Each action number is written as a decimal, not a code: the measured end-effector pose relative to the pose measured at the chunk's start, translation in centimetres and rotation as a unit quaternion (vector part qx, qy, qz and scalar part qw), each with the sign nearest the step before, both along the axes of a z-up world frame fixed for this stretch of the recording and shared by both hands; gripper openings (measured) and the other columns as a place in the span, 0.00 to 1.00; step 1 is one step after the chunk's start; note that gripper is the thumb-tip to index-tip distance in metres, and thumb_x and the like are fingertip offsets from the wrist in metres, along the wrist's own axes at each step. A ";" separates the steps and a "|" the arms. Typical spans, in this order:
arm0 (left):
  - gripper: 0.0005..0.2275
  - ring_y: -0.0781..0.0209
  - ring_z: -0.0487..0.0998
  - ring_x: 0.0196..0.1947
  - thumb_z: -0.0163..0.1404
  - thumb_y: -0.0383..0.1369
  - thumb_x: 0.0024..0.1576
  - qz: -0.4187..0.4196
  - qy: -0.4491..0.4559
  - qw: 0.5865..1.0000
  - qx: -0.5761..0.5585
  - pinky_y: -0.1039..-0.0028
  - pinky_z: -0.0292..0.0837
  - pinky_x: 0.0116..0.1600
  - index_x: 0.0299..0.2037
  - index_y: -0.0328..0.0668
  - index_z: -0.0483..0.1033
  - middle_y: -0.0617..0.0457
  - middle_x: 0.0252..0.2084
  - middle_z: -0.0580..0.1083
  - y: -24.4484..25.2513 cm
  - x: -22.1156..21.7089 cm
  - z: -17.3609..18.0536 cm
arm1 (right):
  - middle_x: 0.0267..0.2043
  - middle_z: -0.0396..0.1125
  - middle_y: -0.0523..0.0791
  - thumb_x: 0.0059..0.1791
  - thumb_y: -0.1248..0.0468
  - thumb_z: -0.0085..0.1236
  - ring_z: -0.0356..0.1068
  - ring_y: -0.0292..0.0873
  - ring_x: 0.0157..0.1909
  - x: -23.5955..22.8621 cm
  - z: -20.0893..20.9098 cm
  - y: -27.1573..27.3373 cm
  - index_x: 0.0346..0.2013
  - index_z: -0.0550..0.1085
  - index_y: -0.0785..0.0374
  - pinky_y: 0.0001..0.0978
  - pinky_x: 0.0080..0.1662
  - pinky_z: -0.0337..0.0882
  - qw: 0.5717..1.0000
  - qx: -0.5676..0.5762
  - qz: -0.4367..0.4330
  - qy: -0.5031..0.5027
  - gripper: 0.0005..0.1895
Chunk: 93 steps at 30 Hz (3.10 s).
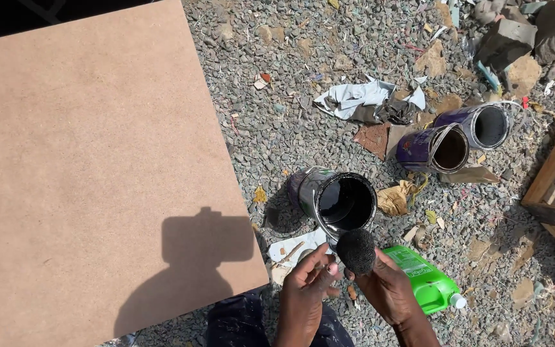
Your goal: The person paints the edges and then the surface of a square wooden furniture component with black paint using a handheld applicator.
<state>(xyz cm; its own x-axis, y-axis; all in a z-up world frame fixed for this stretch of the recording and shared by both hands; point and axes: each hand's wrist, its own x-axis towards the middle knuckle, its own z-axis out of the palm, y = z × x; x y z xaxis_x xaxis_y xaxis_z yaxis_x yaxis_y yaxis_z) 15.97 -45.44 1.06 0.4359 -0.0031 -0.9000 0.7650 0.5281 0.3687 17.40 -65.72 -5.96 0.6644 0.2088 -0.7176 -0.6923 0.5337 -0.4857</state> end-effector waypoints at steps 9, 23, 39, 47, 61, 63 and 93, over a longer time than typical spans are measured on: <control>0.23 0.47 0.83 0.50 0.62 0.24 0.49 0.004 -0.115 0.989 -0.089 0.54 0.81 0.62 0.58 0.33 0.79 0.39 0.49 0.82 -1.0 1.0 -0.3 | 0.50 0.70 0.55 0.46 0.65 0.64 0.71 0.54 0.50 0.7 1.6 -2.1 0.57 0.68 0.72 0.48 0.51 0.68 0.993 0.064 0.077 -0.058 0.27; 0.21 0.61 0.79 0.39 0.57 0.35 0.55 -0.050 0.028 0.998 0.016 0.67 0.73 0.49 0.60 0.39 0.78 0.53 0.43 0.81 -1.9 0.6 -5.7 | 0.62 0.68 0.55 0.55 0.53 0.47 0.70 0.52 0.60 5.3 -3.0 1.4 0.50 0.61 0.58 0.48 0.61 0.66 0.859 -0.441 0.257 0.039 0.15; 0.27 0.62 0.62 0.75 0.48 0.36 0.61 -0.158 0.027 0.986 0.049 0.61 0.63 0.73 0.72 0.55 0.61 0.59 0.76 0.62 -1.2 0.9 -12.1 | 0.40 0.76 0.57 0.54 0.76 0.43 0.77 0.56 0.41 12.4 -22.4 3.5 0.44 0.79 0.71 0.46 0.43 0.77 0.591 -0.670 0.448 0.033 0.14; 0.27 0.56 0.58 0.77 0.46 0.37 0.62 -0.152 0.025 0.987 0.044 0.57 0.60 0.75 0.74 0.63 0.58 0.54 0.78 0.56 -1.4 1.0 -11.7 | 0.42 0.75 0.56 0.57 0.70 0.48 0.76 0.53 0.41 12.8 -20.1 4.3 0.49 0.76 0.70 0.43 0.43 0.78 0.626 -0.641 0.441 0.057 0.11; 0.28 0.50 0.55 0.78 0.41 0.36 0.63 -0.122 -0.033 0.992 0.004 0.56 0.53 0.76 0.76 0.57 0.51 0.47 0.78 0.53 -2.7 0.5 -16.7 | 0.34 0.61 0.46 0.57 0.67 0.40 0.63 0.44 0.33 12.1 -13.2 1.2 0.40 0.63 0.56 0.33 0.32 0.61 0.919 -0.296 0.243 0.095 0.03; 0.31 0.47 0.50 0.79 0.42 0.37 0.63 -0.038 -0.065 0.996 -0.057 0.54 0.46 0.77 0.77 0.54 0.45 0.41 0.79 0.48 -3.1 0.4 -17.3 | 0.37 0.59 0.45 0.57 0.67 0.41 0.62 0.44 0.38 12.2 -13.1 2.4 0.39 0.60 0.55 0.33 0.35 0.61 0.906 -0.316 0.269 0.089 0.03; 0.28 0.37 0.51 0.76 0.40 0.43 0.69 0.093 -0.098 0.991 0.006 0.46 0.48 0.75 0.76 0.39 0.51 0.34 0.76 0.53 -4.1 1.8 -15.6 | 0.17 0.48 0.35 0.43 0.65 0.52 0.46 0.29 0.22 11.1 -12.8 3.3 0.22 0.71 0.55 0.23 0.27 0.46 0.927 -0.303 0.215 0.042 0.04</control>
<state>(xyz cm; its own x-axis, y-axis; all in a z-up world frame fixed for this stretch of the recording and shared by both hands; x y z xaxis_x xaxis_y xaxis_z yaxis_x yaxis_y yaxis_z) 17.73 -49.52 -14.55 0.5937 0.1043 -0.7979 0.5687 0.6472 0.5077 28.49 -62.42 -18.72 0.5491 -0.0167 -0.8356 -0.8271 -0.1539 -0.5405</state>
